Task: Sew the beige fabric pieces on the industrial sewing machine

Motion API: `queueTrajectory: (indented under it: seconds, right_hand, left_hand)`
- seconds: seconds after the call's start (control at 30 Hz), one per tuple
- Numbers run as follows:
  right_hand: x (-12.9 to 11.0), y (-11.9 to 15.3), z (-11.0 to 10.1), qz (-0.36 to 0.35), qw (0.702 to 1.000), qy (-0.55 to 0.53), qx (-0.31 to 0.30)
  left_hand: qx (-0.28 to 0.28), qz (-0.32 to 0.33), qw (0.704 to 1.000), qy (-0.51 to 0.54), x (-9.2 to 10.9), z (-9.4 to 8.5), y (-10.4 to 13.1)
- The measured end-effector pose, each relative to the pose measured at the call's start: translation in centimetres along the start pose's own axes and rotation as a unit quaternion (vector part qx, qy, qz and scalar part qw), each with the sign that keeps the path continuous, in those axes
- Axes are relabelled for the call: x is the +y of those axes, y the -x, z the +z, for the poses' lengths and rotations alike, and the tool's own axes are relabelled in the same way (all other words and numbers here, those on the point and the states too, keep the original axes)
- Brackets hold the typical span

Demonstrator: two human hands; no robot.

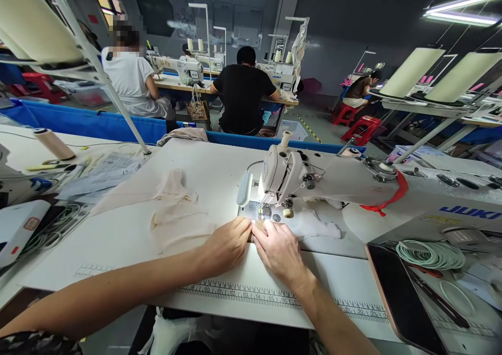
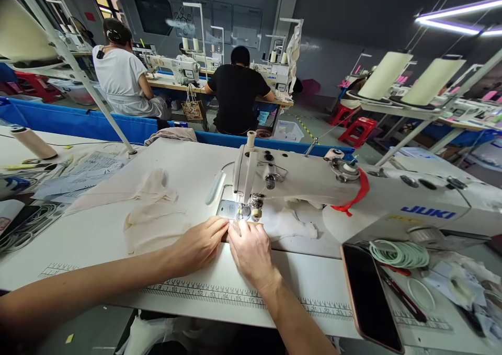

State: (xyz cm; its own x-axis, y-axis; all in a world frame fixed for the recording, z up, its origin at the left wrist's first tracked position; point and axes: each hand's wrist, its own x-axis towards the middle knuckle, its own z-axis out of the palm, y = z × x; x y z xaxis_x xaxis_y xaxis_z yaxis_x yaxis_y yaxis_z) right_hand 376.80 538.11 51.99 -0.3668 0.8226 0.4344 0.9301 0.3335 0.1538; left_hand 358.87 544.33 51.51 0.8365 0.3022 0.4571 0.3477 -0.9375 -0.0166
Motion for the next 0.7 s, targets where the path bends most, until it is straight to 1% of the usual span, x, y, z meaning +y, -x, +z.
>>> queueTrajectory:
  seconds: [0.1, 0.2, 0.3, 0.4, 0.5, 0.6, 0.7]
  right_hand:
    - [-0.1, 0.0, -0.2, 0.004, 1.000, -0.007, -0.004]
    - [0.3, 0.1, -0.5, 0.018, 1.000, -0.020, 0.003]
    - [1.4, 0.5, -0.3, 0.053, 0.998, -0.015, 0.043]
    - [2.8, 0.9, 0.2, 0.077, 0.993, -0.002, 0.087]
    - [3.4, 1.3, 0.5, 0.084, 0.993, 0.002, 0.084]
    - [3.5, 1.4, 0.5, 0.087, 0.993, -0.001, 0.079]
    - [3.3, 1.4, 0.4, 0.089, 0.992, -0.005, 0.084]
  left_hand:
    - [0.005, 0.007, 1.000, -0.024, 0.1, 0.7, 0.6]
    - [-0.009, 0.028, 0.997, -0.070, -0.2, 0.8, 0.4]
    - [-0.025, 0.033, 0.995, -0.095, -0.6, 0.8, -0.3]
    - [-0.032, 0.029, 0.996, -0.084, -1.0, 1.0, -1.2]
    - [-0.034, 0.020, 0.997, -0.074, -1.2, 1.3, -1.9]
    - [-0.032, 0.010, 0.997, -0.072, -1.3, 1.6, -2.3]
    - [-0.028, 0.013, 0.996, -0.084, -1.3, 1.6, -2.5]
